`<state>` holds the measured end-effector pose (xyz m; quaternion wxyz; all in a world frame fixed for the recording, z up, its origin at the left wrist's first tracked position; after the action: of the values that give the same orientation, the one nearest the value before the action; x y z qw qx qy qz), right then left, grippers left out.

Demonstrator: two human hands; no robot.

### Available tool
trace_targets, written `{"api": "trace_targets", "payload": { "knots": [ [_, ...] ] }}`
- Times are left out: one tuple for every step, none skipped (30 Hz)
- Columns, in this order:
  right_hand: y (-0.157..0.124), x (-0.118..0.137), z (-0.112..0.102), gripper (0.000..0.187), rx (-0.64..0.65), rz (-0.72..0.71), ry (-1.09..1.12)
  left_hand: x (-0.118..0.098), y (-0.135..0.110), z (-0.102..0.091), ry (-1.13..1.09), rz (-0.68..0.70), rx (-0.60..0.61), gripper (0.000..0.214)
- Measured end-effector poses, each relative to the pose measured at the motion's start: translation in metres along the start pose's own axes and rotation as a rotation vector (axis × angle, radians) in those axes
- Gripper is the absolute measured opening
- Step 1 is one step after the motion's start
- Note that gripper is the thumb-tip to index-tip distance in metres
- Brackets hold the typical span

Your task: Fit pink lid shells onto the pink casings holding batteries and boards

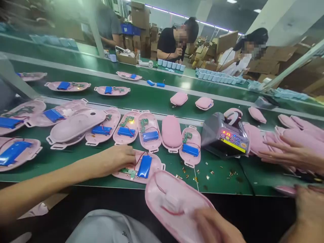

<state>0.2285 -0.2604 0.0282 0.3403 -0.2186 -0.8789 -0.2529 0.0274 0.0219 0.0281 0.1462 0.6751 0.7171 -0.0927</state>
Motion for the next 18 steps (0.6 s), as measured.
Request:
{"api": "trace_targets", "payload": {
  "knots": [
    [0.008,0.003,0.011,0.033,-0.009,-0.045,0.008,0.005,0.000,0.001,-0.071,0.021,-0.023,0.021],
    [0.017,0.005,0.023,0.031,-0.028,-0.089,0.023,0.010,-0.003,0.003,-0.163,0.007,-0.077,0.022],
    [0.028,0.005,0.034,0.029,-0.051,-0.130,0.042,0.015,-0.006,0.004,-0.279,-0.047,-0.157,0.021],
    [0.040,0.005,0.046,0.027,-0.068,-0.159,0.058,0.020,-0.011,0.006,-0.411,-0.133,-0.253,0.020],
    [0.050,0.004,0.056,0.025,-0.071,-0.177,0.069,0.024,-0.016,0.007,-0.544,-0.233,-0.351,0.018],
    [0.059,0.003,0.064,0.025,-0.064,-0.191,0.075,0.027,-0.022,0.009,-0.661,-0.325,-0.437,0.016],
    [0.067,0.003,0.072,0.028,-0.056,-0.202,0.078,0.029,-0.026,0.010,-0.740,-0.385,-0.506,0.015],
    [0.074,0.005,0.077,0.035,-0.051,-0.211,0.081,0.028,-0.030,0.010,-0.768,-0.398,-0.561,0.014],
    [0.079,0.008,0.081,0.044,-0.047,-0.222,0.084,0.025,-0.032,0.009,-0.735,-0.365,-0.602,0.014],
    [0.083,0.013,0.084,0.051,-0.049,-0.239,0.085,0.021,-0.034,0.007,-0.644,-0.307,-0.651,0.014],
    [0.087,0.019,0.085,0.054,-0.051,-0.264,0.085,0.016,-0.035,0.005,-0.514,-0.255,-0.713,0.014],
    [0.090,0.026,0.087,0.055,-0.054,-0.295,0.086,0.012,-0.036,0.003,-0.374,-0.228,-0.779,0.014],
    [0.093,0.032,0.088,0.053,-0.056,-0.330,0.087,0.008,-0.036,0.001,-0.259,-0.227,-0.838,0.014],
    [0.096,0.038,0.089,0.051,-0.058,-0.367,0.097,0.005,-0.035,0.000,-0.193,-0.247,-0.885,0.014],
    [0.098,0.042,0.090,0.050,-0.064,-0.401,0.120,0.004,-0.034,0.000,-0.193,-0.279,-0.920,0.015],
    [0.102,0.045,0.092,0.049,-0.071,-0.429,0.153,0.004,-0.032,0.001,-0.262,-0.317,-0.935,0.015],
    [0.105,0.047,0.094,0.048,-0.079,-0.443,0.192,0.006,-0.030,0.003,-0.392,-0.356,-0.939,0.013],
    [0.110,0.047,0.097,0.046,-0.088,-0.446,0.229,0.008,-0.028,0.005,-0.567,-0.400,-0.932,0.011]
  ]
}}
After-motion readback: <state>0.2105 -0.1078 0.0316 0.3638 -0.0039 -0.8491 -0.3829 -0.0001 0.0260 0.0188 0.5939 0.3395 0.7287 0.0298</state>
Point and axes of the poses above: each hand's wrist, its own y-axis towards the middle knuckle, its own z-axis out of the palm, x = y × z, the point moved 2 cm from there along y, towards the middle knuckle, and after that the axes turned 6 degrees about -z, right-handed, at the moved point
